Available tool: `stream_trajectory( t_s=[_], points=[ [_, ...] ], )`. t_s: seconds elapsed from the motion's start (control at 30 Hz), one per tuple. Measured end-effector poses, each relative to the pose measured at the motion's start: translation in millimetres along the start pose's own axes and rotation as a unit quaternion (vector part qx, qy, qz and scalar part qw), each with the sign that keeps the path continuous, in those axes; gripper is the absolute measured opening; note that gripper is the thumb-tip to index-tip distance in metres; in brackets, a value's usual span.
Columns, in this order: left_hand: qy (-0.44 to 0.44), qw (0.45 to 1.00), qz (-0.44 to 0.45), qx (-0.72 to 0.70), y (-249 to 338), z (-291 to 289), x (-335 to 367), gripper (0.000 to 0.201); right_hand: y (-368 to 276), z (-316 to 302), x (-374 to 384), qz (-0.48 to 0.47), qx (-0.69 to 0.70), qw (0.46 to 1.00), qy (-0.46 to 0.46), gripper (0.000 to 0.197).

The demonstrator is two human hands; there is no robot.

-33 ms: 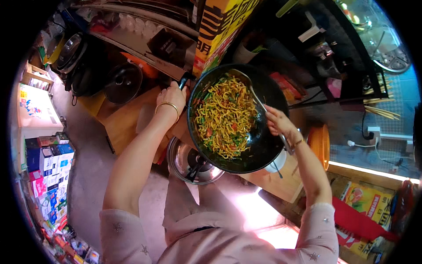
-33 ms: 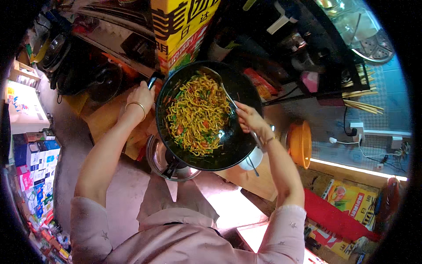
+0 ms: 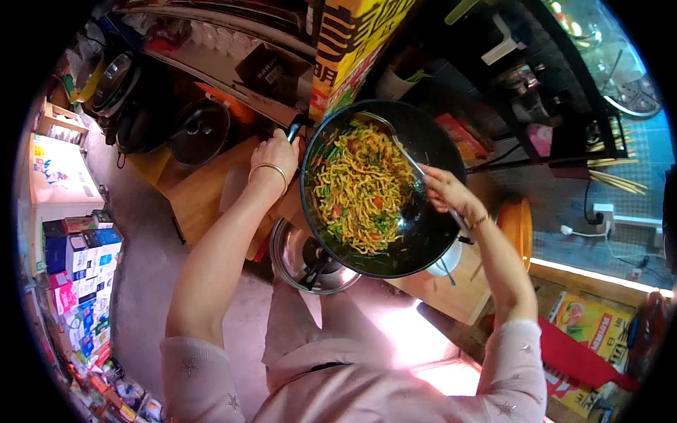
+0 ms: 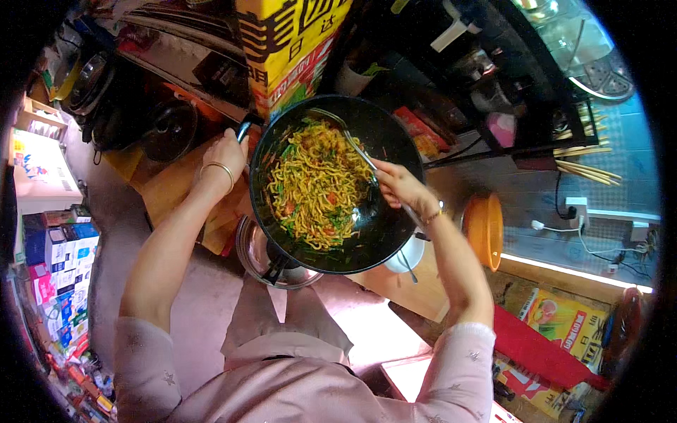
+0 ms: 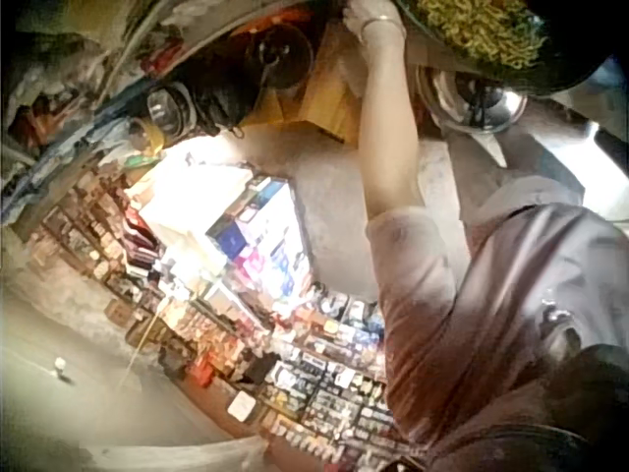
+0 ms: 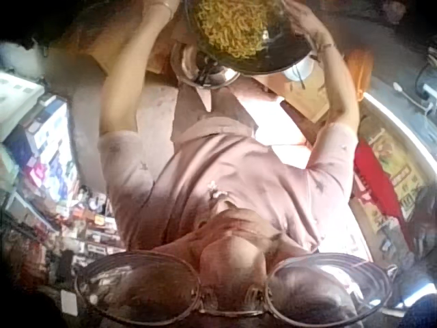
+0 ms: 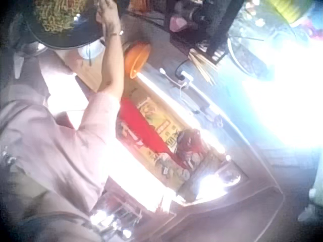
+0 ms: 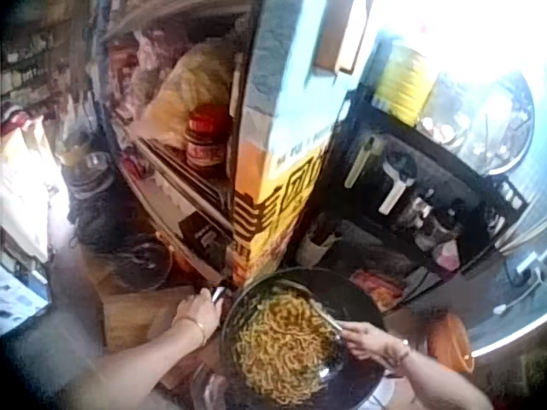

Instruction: The person stir-fries noodles and vegetables in a wok using a spatula, then rinses and wipes a knife, colander, metal basin, and wooden cutting board. They finish by transferring the cooked food into a bowl.

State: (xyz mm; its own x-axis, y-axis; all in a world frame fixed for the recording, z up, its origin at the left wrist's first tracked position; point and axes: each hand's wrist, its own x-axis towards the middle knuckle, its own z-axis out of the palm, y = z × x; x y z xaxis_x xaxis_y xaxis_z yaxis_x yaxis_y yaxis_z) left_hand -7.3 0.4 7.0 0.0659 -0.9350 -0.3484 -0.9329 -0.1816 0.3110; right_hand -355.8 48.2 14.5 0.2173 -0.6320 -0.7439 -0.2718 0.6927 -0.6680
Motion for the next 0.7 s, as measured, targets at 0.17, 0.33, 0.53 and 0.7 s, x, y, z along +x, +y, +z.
stream_trajectory(
  t_s=[0.17, 0.33, 0.53, 0.7],
  points=[
    [0.019, 1.0, 0.0, 0.005, 0, 9, 4, 0.037, -31, 0, 15, -0.014, -0.22, 0.959, -0.18, 0.038],
    [-0.01, 0.999, -0.032, -0.01, 0, 4, 9, 0.038, -58, 16, -59, -0.178, -0.757, 0.604, -0.172, 0.035],
    [0.032, 0.999, -0.008, -0.014, -11, 11, 5, 0.038, -8, 16, -178, -0.083, -0.546, 0.83, -0.079, 0.045],
    [0.017, 0.999, 0.01, -0.029, -4, 7, 4, 0.038, 72, 72, -133, -0.039, -0.568, 0.817, 0.087, 0.04]
  ],
)
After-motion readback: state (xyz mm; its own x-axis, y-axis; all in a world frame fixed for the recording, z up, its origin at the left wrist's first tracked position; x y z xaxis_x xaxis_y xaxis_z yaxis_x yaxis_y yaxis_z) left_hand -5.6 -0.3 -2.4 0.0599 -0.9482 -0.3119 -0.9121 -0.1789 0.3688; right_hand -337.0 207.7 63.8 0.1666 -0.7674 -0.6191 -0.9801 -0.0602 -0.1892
